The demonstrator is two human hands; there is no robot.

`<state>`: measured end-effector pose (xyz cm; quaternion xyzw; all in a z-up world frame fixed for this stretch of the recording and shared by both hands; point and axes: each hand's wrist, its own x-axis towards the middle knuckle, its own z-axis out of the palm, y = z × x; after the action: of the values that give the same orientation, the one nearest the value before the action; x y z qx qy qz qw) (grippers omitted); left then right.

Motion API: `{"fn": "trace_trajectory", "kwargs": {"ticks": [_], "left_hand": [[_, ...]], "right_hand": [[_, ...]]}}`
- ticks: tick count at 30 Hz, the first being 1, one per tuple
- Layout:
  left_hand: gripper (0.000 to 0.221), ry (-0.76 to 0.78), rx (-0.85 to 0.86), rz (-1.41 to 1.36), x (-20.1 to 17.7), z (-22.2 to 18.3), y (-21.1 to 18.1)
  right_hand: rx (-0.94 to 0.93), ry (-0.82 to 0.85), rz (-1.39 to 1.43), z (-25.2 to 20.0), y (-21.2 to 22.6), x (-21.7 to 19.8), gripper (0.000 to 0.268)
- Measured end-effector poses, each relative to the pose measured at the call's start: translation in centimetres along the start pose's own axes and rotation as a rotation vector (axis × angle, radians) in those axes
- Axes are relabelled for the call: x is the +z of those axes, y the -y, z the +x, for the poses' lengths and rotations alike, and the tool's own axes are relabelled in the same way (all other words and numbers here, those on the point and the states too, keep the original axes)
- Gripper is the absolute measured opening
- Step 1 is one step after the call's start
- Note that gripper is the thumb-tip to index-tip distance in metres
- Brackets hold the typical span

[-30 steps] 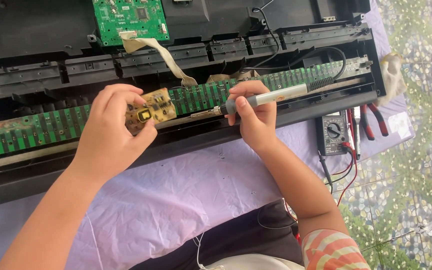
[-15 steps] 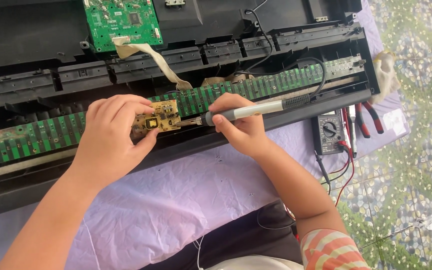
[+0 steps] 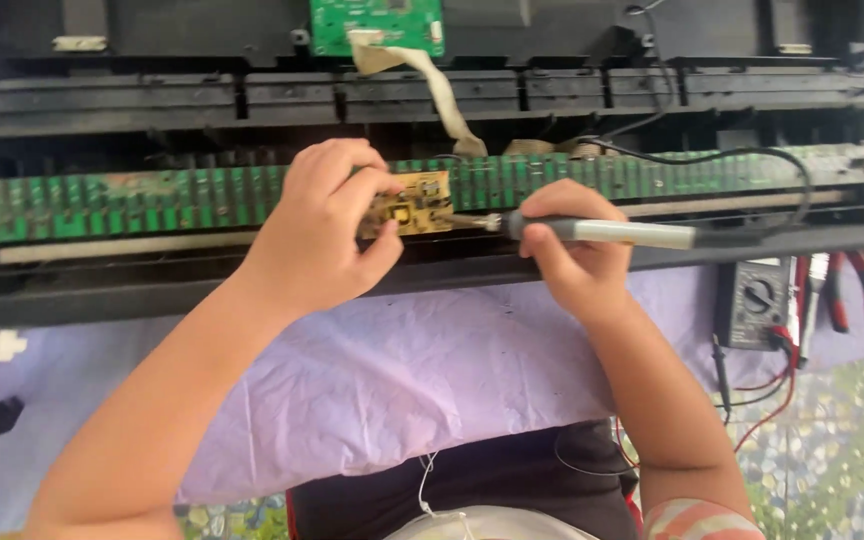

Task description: Soldering components on a yellow circuit board inside an electronic keyboard during a repair.

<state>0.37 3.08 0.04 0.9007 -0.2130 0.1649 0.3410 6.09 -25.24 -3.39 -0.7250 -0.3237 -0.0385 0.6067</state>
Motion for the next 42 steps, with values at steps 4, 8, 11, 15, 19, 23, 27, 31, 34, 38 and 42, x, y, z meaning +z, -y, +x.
{"fn": "trace_trajectory", "kwargs": {"ticks": [4, 8, 11, 15, 19, 23, 27, 31, 34, 38, 42], "left_hand": [[0.019, -0.012, -0.018, 0.015, 0.0, -0.1, 0.0], [0.019, -0.013, 0.040, 0.072, 0.0, -0.1, 0.2], [0.019, -0.019, 0.048, 0.062, 0.0, -0.3, 0.3], [0.020, 0.000, 0.053, 0.023, -0.1, -0.3, 0.6], [0.035, 0.012, 0.074, 0.086, 0.1, -0.4, 0.9], [0.032, 0.004, 0.094, 0.071, 0.1, -0.3, 0.9], [0.033, 0.054, 0.068, 0.025, -0.2, -0.2, 0.8], [0.032, 0.019, 0.075, 0.001, -0.1, -0.1, 0.8], [0.031, 0.040, 0.056, 0.001, -0.1, -0.1, 0.9], [0.028, 0.017, 0.052, -0.002, -0.2, -0.1, 1.0], [0.041, 0.045, 0.006, 0.001, -0.3, 0.1, 0.9]], "right_hand": [[-0.045, 0.011, 0.073, 0.2, -0.1, 0.0, 0.024], [-0.035, 0.103, -0.038, 0.5, 0.0, -0.3, 0.023], [-0.032, 0.166, -0.070, 0.2, -0.5, -0.7, 0.019], [0.090, 0.128, 0.017, -0.3, -0.7, -0.9, 0.022], [0.169, 0.099, 0.071, -0.2, -0.7, -0.7, 0.025], [0.192, 0.145, 0.041, 2.0, 0.1, -1.2, 0.021], [0.082, 0.346, -0.099, 6.6, 0.4, -1.7, 0.020], [0.108, 0.445, -0.134, 9.5, 0.6, -0.9, 0.020], [0.207, 0.360, -0.024, 9.4, -0.1, 0.1, 0.025], [0.125, 0.331, 0.023, 8.1, -0.5, 0.6, 0.018], [-0.101, 0.252, 0.018, 7.2, -1.1, 0.9, 0.027]]}}
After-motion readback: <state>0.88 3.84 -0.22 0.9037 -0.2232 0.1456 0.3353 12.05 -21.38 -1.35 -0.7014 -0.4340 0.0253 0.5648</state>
